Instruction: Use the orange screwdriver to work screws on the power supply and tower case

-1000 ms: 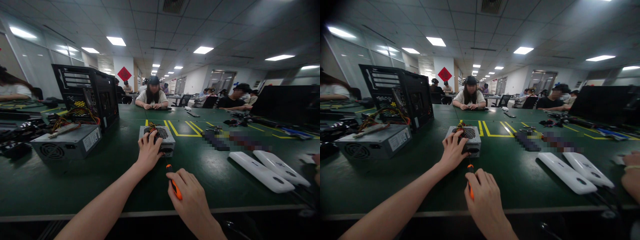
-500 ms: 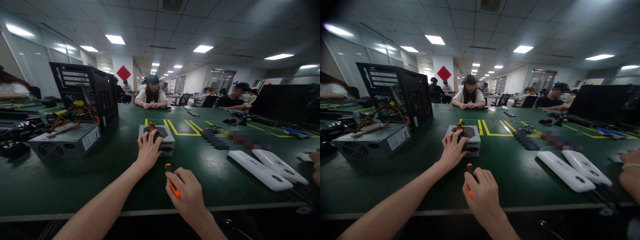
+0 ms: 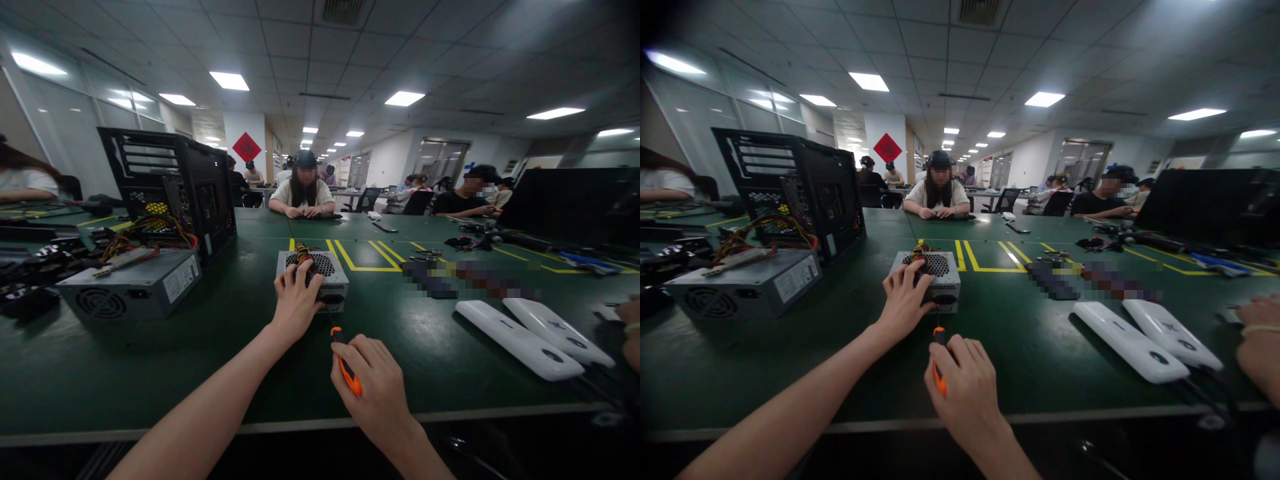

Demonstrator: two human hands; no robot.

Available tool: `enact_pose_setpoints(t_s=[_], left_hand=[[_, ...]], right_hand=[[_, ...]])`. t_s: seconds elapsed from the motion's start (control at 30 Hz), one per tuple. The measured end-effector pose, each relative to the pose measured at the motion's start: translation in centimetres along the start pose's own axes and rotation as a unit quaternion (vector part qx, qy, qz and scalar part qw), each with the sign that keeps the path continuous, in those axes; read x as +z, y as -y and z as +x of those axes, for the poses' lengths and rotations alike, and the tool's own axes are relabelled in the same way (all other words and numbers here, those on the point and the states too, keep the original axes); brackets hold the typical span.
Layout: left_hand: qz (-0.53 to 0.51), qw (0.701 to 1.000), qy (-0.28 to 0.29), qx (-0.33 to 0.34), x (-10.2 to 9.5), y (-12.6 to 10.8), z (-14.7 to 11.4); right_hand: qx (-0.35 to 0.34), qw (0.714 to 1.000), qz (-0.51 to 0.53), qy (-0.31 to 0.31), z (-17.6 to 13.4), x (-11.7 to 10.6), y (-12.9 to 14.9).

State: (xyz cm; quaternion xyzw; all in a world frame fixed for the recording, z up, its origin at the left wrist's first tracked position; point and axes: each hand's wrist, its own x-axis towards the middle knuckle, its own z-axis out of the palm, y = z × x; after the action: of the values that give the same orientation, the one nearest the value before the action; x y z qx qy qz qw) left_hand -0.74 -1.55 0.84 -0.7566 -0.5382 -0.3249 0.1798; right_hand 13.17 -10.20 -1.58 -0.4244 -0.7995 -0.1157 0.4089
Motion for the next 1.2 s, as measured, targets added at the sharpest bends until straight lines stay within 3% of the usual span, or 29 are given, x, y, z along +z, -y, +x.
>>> enact_pose_setpoints(t_s=[0.63, 0.8, 1.0, 1.2], left_hand=[[-0.004, 1.000, 0.004, -0.001, -0.2, 0.0, 0.0], [-0.004, 1.000, 0.004, 0.000, -0.2, 0.0, 0.1], [0.000, 1.000, 0.001, 0.005, -0.2, 0.0, 0.0], [0.003, 1.000, 0.008, 0.000, -0.2, 0.0, 0.0]], right_hand=[[0.000, 1.000, -0.006, 0.020, 0.1, -0.2, 0.2], [-0.002, 0.998, -0.049, 0.049, -0.1, 0.0, 0.8], [0.005, 0.990, -0.050, 0.134, -0.4, 0.1, 1.4], [0.020, 0.993, -0.034, 0.112, -0.8, 0.3, 1.4]])
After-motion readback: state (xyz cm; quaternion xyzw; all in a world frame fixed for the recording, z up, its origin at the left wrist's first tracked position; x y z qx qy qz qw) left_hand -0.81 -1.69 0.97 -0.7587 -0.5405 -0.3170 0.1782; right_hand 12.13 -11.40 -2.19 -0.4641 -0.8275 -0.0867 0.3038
